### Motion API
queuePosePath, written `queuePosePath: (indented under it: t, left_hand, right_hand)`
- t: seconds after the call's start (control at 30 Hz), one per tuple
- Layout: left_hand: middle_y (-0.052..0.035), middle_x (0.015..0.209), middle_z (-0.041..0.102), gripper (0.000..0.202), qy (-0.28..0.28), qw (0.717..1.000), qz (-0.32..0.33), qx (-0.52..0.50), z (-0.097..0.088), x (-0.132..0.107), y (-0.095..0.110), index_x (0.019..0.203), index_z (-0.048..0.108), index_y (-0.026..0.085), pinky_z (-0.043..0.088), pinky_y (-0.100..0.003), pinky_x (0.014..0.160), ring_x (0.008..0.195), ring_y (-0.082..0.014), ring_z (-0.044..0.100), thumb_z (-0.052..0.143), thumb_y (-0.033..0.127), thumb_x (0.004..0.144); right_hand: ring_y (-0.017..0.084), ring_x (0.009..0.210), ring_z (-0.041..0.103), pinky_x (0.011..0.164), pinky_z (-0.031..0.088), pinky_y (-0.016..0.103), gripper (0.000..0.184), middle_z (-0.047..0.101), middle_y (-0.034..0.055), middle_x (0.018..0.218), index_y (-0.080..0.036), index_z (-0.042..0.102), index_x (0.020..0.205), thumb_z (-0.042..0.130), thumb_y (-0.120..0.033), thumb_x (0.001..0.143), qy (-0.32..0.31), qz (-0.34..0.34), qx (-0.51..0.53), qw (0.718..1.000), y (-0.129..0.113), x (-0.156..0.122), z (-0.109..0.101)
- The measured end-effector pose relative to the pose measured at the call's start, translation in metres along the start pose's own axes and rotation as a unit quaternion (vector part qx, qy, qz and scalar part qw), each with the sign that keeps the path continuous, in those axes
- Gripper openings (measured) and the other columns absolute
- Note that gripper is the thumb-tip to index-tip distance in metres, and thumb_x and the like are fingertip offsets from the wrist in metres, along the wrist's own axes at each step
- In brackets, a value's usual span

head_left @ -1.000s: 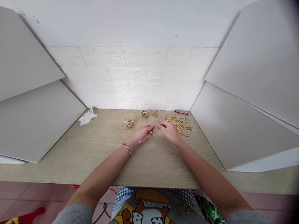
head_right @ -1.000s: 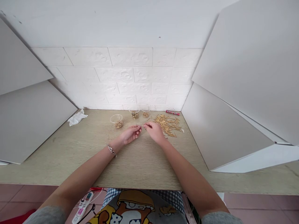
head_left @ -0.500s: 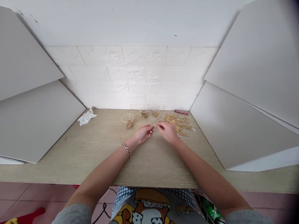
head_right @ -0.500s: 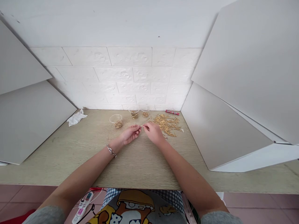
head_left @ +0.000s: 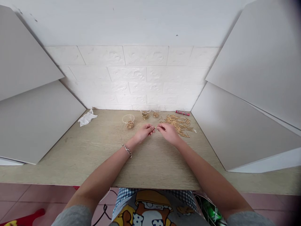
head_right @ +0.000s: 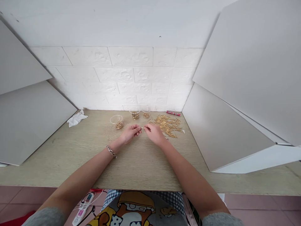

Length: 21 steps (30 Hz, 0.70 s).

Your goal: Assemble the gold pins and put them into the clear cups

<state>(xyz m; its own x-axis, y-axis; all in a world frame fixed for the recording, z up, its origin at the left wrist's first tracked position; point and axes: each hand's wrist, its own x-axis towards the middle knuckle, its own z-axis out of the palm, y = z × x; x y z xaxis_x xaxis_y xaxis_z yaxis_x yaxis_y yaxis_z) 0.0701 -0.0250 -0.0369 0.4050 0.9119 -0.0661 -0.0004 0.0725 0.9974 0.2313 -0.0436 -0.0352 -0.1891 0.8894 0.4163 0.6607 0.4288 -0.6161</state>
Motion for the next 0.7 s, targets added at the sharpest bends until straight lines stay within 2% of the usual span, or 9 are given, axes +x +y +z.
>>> queuePosePath:
  t: [0.1,0.23,0.4,0.47,0.57,0.63,0.7]
  left_hand:
    - [0.003,0.06,0.053,0.025,0.005,1.0,0.011,-0.001,0.001,0.001,-0.002,0.064,0.05,0.015,0.029,-0.02,0.049,0.049,-0.0053,0.038,0.058,0.037,0.072]
    - [0.0035,0.056,0.05,0.023,0.024,0.998,0.02,0.045,0.001,0.003,-0.004,0.062,0.049,0.016,0.029,-0.02,0.049,0.048,-0.0059,0.037,0.054,0.034,0.075]
    - [0.0034,0.054,0.05,0.021,0.031,0.99,0.019,0.133,-0.001,0.004,-0.001,0.061,0.049,0.016,0.032,-0.021,0.05,0.049,-0.0075,0.04,0.051,0.029,0.076]
    - [0.003,0.056,0.051,0.02,0.017,0.99,0.019,0.14,-0.002,0.003,0.0,0.062,0.049,0.016,0.033,-0.021,0.052,0.05,-0.0076,0.042,0.051,0.028,0.077]
    - [0.0024,0.058,0.053,0.019,-0.009,0.993,0.016,0.119,-0.002,0.003,0.002,0.064,0.049,0.015,0.034,-0.02,0.053,0.051,-0.0069,0.042,0.049,0.028,0.078]
    - [0.0025,0.058,0.053,0.019,-0.015,0.994,0.02,0.105,-0.003,0.003,0.002,0.064,0.049,0.016,0.034,-0.02,0.051,0.05,-0.0066,0.041,0.049,0.028,0.078]
    - [0.0028,0.057,0.052,0.019,-0.012,0.994,0.027,0.104,-0.003,0.003,0.002,0.064,0.048,0.016,0.033,-0.02,0.05,0.049,-0.0065,0.039,0.049,0.028,0.078]
  right_hand:
    - [0.013,0.06,0.053,0.059,0.039,0.023,0.014,0.064,0.0018,0.067,-0.017,0.066,0.077,0.052,-0.019,0.08,0.028,0.033,0.024,0.999,-0.001,0.0,0.006]
    - [0.014,0.063,0.054,0.063,0.039,0.025,0.016,0.066,0.0046,0.073,-0.017,0.065,0.077,0.05,-0.017,0.08,0.051,0.004,-0.026,0.998,-0.003,-0.002,0.011]
    - [0.015,0.07,0.056,0.067,0.039,0.026,0.018,0.065,0.0051,0.076,-0.017,0.065,0.077,0.047,-0.016,0.081,-0.004,-0.039,-0.06,0.997,-0.004,-0.001,0.002]
    - [0.014,0.066,0.055,0.064,0.039,0.025,0.017,0.065,0.0035,0.072,-0.017,0.066,0.075,0.049,-0.017,0.08,-0.032,-0.016,-0.037,0.999,-0.003,0.0,-0.003]
    - [0.012,0.06,0.055,0.059,0.039,0.023,0.015,0.064,0.0011,0.066,-0.017,0.066,0.073,0.052,-0.02,0.078,-0.059,0.056,0.039,0.996,-0.002,0.002,-0.007]
    - [0.012,0.061,0.057,0.059,0.04,0.023,0.015,0.065,0.0007,0.066,-0.017,0.066,0.074,0.052,-0.021,0.078,-0.059,0.09,0.091,0.99,-0.003,0.001,-0.005]
    - [0.013,0.062,0.058,0.061,0.041,0.023,0.015,0.066,0.0011,0.067,-0.017,0.066,0.075,0.052,-0.021,0.077,-0.034,0.103,0.107,0.988,-0.005,0.0,-0.001]
